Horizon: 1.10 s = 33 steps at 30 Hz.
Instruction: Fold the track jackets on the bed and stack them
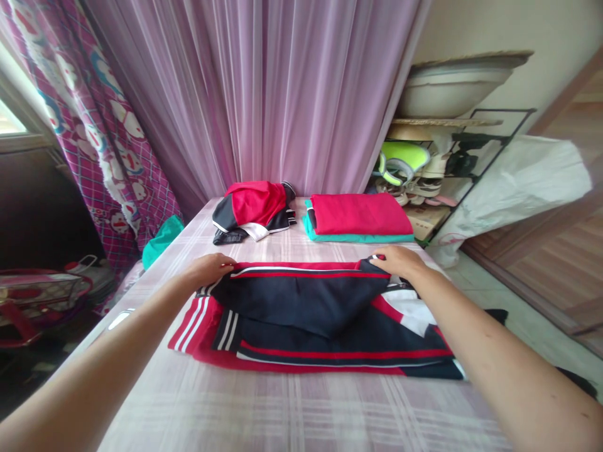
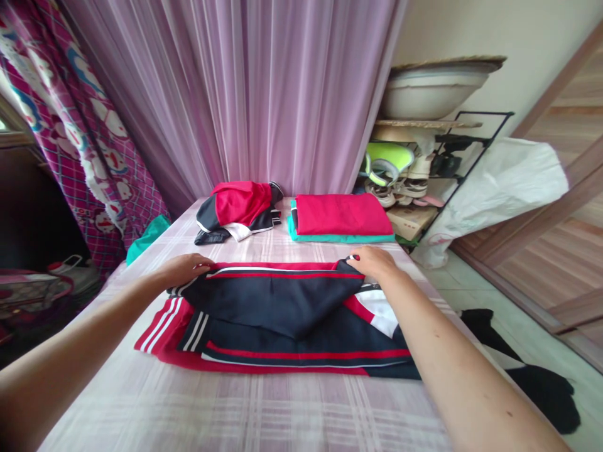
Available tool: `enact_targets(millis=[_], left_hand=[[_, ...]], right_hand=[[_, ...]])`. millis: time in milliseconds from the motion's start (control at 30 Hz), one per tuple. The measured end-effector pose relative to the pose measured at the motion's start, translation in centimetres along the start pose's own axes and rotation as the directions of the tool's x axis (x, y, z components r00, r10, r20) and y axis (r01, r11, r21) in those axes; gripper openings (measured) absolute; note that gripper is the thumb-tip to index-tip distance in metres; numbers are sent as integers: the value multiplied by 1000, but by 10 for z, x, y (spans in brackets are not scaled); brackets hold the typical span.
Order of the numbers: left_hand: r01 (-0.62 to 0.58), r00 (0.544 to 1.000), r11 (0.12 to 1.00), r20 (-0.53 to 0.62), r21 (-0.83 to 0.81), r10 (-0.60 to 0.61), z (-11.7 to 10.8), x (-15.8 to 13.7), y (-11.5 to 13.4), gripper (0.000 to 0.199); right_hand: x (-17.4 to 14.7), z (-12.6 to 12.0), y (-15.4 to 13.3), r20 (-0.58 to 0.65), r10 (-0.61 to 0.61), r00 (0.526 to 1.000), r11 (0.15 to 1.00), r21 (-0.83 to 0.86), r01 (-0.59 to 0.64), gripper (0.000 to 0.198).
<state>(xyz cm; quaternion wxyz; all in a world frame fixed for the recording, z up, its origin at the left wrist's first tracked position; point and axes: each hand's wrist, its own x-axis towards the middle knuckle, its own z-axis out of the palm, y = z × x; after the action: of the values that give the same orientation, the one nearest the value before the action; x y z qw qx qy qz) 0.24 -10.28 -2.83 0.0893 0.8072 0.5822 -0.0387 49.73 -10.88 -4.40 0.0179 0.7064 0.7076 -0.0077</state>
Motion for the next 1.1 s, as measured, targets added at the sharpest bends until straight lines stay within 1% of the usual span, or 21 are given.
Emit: enact_targets(millis=[67, 100, 167, 233, 300, 400, 433, 500, 567, 600, 667, 733, 767, 833, 933, 1000, 1100], left_hand=[[-3, 1000, 1000, -2, 15, 3, -1, 3, -2, 37], [-6, 1000, 1000, -5, 19, 6, -1, 5, -3, 36], [16, 1000, 1000, -20, 14, -15, 0, 7, -6, 37], [92, 994, 996, -54, 3, -92, 2, 9, -8, 41], [173, 983, 985, -63, 4, -173, 4, 12, -8, 42], [228, 973, 974, -26, 4, -228, 5, 14, -5, 40], [233, 972, 972, -28, -3, -233, 4, 14, -4, 41], [235, 969, 972, -76, -26, -236, 3, 12, -4, 45], [212, 968, 976, -125, -42, -216, 3, 5, -8, 49], [189, 972, 981, -133, -41, -193, 3, 1, -11, 51], [123, 986, 992, -114, -15, -124, 5, -9, -16, 51], [61, 995, 998, -86, 23, -59, 6, -16, -18, 48], [37, 996, 999, -80, 39, -34, 7, -18, -18, 46], [35, 995, 998, -94, 57, -29, 7, -18, -16, 42], [93, 985, 993, -152, 78, -80, 5, -11, -9, 39], [128, 981, 986, -157, 107, -111, 3, -7, -4, 37], [166, 977, 973, -159, 159, -141, -1, -8, 5, 37]], right_hand=[[2, 1, 5, -13, -27, 1000, 1000, -14, 27, 30], [3, 3, 7, -43, -13, 999, 1000, -9, 12, 31], [4, 9, 12, -117, 82, 990, 997, 20, -80, 37], [4, 17, 14, -154, 203, 967, 979, 48, -198, 40], [2, 24, 13, -132, 289, 948, 957, 61, -283, 41], [0, 29, 9, -92, 321, 942, 945, 88, -314, 41], [-1, 29, 8, -106, 310, 945, 949, 100, -300, 41], [-1, 28, 8, -176, 235, 956, 969, 118, -217, 40], [-2, 27, 11, -278, 114, 954, 988, 128, -80, 40], [-2, 28, 12, -315, 46, 948, 992, 130, -5, 38], [-4, 32, 15, -317, -66, 946, 985, 130, 112, 32], [-6, 38, 16, -259, -138, 956, 976, 130, 176, 25], [-6, 40, 17, -236, -155, 959, 973, 132, 189, 23], [-4, 44, 16, -245, -138, 960, 974, 143, 177, 21], [-1, 45, 12, -301, -32, 953, 986, 149, 81, 22], [-2, 44, 9, -288, 34, 957, 992, 123, 2, 22], [-8, 40, 2, -263, 67, 962, 995, 83, -47, 24]])
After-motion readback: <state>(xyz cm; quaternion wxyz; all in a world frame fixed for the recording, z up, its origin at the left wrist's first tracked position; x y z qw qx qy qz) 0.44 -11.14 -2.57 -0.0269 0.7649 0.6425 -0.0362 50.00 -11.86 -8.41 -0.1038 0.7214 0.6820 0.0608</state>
